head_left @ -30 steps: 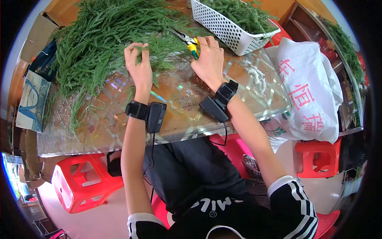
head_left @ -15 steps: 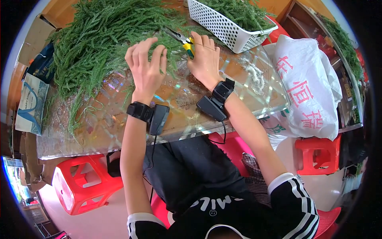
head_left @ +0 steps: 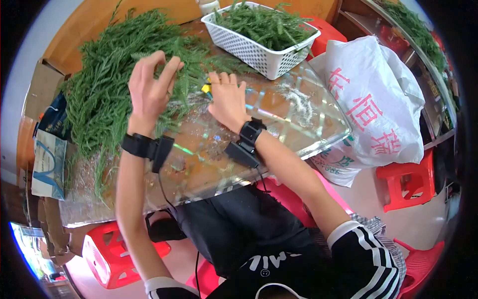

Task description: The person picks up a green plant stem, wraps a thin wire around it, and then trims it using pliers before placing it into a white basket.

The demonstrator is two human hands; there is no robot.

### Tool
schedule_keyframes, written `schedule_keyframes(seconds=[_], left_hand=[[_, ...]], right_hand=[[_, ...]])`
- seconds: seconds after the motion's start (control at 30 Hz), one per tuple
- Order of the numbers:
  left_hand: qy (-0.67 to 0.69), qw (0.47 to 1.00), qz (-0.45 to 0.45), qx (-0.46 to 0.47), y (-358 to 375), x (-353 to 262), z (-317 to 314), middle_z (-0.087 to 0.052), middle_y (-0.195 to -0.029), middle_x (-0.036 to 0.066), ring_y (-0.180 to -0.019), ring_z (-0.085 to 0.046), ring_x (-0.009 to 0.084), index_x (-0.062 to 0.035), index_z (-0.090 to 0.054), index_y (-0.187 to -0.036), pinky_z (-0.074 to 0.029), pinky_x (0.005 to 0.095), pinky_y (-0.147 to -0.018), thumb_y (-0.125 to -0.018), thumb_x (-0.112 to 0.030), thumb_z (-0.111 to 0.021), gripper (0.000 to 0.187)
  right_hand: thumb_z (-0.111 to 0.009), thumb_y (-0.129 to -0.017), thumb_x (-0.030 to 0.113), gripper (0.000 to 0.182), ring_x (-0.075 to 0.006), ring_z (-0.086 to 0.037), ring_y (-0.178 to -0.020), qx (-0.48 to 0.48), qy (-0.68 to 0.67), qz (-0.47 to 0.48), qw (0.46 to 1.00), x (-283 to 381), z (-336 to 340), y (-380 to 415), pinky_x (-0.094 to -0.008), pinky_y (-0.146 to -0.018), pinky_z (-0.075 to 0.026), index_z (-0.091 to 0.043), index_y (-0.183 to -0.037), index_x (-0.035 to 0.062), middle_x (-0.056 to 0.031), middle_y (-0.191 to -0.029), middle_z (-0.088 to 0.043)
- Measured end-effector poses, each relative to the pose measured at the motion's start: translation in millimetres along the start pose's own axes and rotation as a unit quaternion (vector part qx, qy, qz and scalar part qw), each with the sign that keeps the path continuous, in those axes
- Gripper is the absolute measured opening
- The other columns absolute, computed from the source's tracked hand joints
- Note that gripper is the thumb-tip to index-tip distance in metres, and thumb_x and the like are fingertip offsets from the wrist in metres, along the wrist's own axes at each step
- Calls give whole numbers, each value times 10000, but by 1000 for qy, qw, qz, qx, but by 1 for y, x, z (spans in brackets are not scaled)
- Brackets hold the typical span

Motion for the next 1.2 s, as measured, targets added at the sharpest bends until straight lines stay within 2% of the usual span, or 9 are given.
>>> schedule_keyframes(seconds=[0.17, 0.43, 0.53, 0.57, 0.67, 0.83, 0.93, 1.1, 1.2], left_hand=[[26, 994, -99, 33, -88, 11, -13, -524, -818, 59, -619, -534, 221, -78, -612, -890, -435, 326, -516, -744, -154, -685, 180], [-24, 999, -17, -40, -156, 42, -121, -577, -787, 94, -675, -577, 282, -74, -606, -910, -445, 297, -550, -793, -103, -608, 121], [-24, 983, 182, -6, -154, 43, -163, -626, -764, 126, -717, -602, 317, -46, -609, -895, -470, 386, -656, -786, -224, -610, 208], [-20, 983, 182, -8, -150, 42, -181, -626, -764, 126, -717, -602, 317, -46, -609, -895, -470, 386, -656, -786, -224, -610, 208], [242, 860, 449, 4, -133, 46, -229, -606, -903, 117, -697, -619, 201, -10, -527, -1049, -479, 290, -612, -790, -211, -624, 342], [280, 816, 499, 81, -125, 37, -253, -598, -981, 170, -939, -574, 286, 2, -539, -1038, -443, 359, -805, -710, -247, -660, 429], [301, 806, 509, 0, -123, 35, -238, -548, -1102, 178, -1001, -537, 292, -2, -494, -1120, -427, 359, -833, -706, -252, -658, 511], [289, 817, 496, -49, -119, 38, -232, -587, -1039, 177, -973, -551, 280, -8, -532, -1107, -425, 345, -837, -723, -270, -632, 475], [403, 728, 533, 154, -109, 42, -245, -622, -926, 177, -931, -571, 269, -6, -587, -1047, -420, 345, -840, -737, -322, -586, 443]], right_hand=[[-644, -559, 83, 498, -275, -472, -914, 33, 9, -16, 999, 3, -1, -1, -427, -694, -357, -512, -1038, 46, -103, -924, -502], [-655, -579, 120, 437, -266, -469, -902, 28, -10, -15, 999, 1, 10, 1, -412, -693, -346, -532, -991, 42, -98, -899, -503], [-655, -599, 131, 449, -267, -464, -905, 35, -33, -15, 999, -2, 13, 1, -411, -696, -338, -535, -1022, 37, -106, -900, -502], [-655, -599, 131, 449, -267, -464, -905, 33, -30, -17, 999, -3, 12, 1, -411, -696, -338, -535, -1022, 37, -106, -900, -502], [-656, -616, 139, 481, -274, -458, -911, 42, -31, -1, 999, -2, 8, 0, -416, -694, -329, -529, -1066, 26, -119, -920, -506], [-652, -619, 143, 517, -281, -455, -918, 62, -36, -11, 997, -3, 6, 0, -423, -695, -323, -522, -1103, 17, -127, -943, -512], [-625, -639, 124, 497, -281, -455, -912, 61, -20, -6, 998, -2, 6, -1, -420, -693, -324, -523, -1113, 16, -131, -943, -511], [-583, -657, 93, 473, -280, -455, -903, 43, -19, 0, 999, -2, 10, 0, -415, -690, -324, -523, -1120, 15, -131, -929, -507], [-548, -668, 67, 454, -280, -456, -899, 72, -36, -6, 997, -3, 14, 0, -412, -688, -324, -523, -1118, 11, -135, -921, -504]])
Point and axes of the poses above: each hand's wrist, its own y-axis away from the middle knuckle, its own z-axis out of the back of the hand, x = y × z, the point moved 1 cm from there along -y, towards the middle knuckle
